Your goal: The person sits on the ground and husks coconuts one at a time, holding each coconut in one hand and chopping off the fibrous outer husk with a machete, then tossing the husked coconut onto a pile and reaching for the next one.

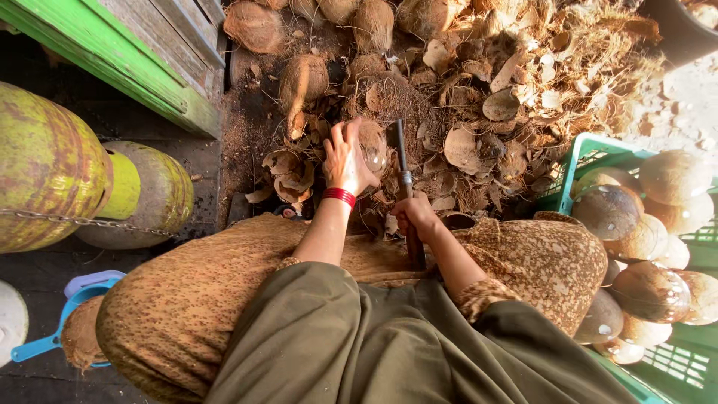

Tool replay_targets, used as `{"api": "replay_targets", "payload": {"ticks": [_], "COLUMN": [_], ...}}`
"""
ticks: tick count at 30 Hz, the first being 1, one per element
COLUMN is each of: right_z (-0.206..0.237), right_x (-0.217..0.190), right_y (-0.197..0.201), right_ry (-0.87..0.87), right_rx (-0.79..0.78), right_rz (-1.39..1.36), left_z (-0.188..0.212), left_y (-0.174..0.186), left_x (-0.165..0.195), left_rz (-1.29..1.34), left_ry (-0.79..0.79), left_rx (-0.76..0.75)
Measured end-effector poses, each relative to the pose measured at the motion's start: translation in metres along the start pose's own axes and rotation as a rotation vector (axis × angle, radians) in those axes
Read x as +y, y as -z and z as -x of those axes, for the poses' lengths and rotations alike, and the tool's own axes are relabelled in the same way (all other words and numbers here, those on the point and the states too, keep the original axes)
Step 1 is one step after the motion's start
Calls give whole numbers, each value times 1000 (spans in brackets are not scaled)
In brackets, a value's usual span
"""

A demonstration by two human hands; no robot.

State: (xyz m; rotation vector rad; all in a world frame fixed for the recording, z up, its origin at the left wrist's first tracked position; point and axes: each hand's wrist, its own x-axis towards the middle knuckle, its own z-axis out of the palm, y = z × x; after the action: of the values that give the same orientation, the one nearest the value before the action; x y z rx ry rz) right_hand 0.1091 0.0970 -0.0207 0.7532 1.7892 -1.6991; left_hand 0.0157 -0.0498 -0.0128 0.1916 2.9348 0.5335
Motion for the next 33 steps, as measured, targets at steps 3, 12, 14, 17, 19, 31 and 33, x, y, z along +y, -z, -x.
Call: {"api": "replay_targets", "payload": {"ticks": [3,12,14,17,19,31,33], "right_z": [6,45,29,11,7,33,9], "right_x": [-9,-19,-5,12,12,2,21], "right_y": [5,8,6,18,23,10,10], "right_ry": [-23,794,505,6,-47,852,482], "right_rx": [-18,198,130,52,56,178,189], "right_rz": [-2,231,191,114,76,301,383], "left_z": [7,-2,0,10,16,1,2], "left_y": [-1,-12,-10,-4,0,-20,-21], "left_x": [-4,13,14,4,-6,12,7], "left_rz": [36,215,258,355,492,191,6], "left_ry": [-17,180,226,270,184,226,84], "left_rx": [125,58,46,72,192,-16,79]}}
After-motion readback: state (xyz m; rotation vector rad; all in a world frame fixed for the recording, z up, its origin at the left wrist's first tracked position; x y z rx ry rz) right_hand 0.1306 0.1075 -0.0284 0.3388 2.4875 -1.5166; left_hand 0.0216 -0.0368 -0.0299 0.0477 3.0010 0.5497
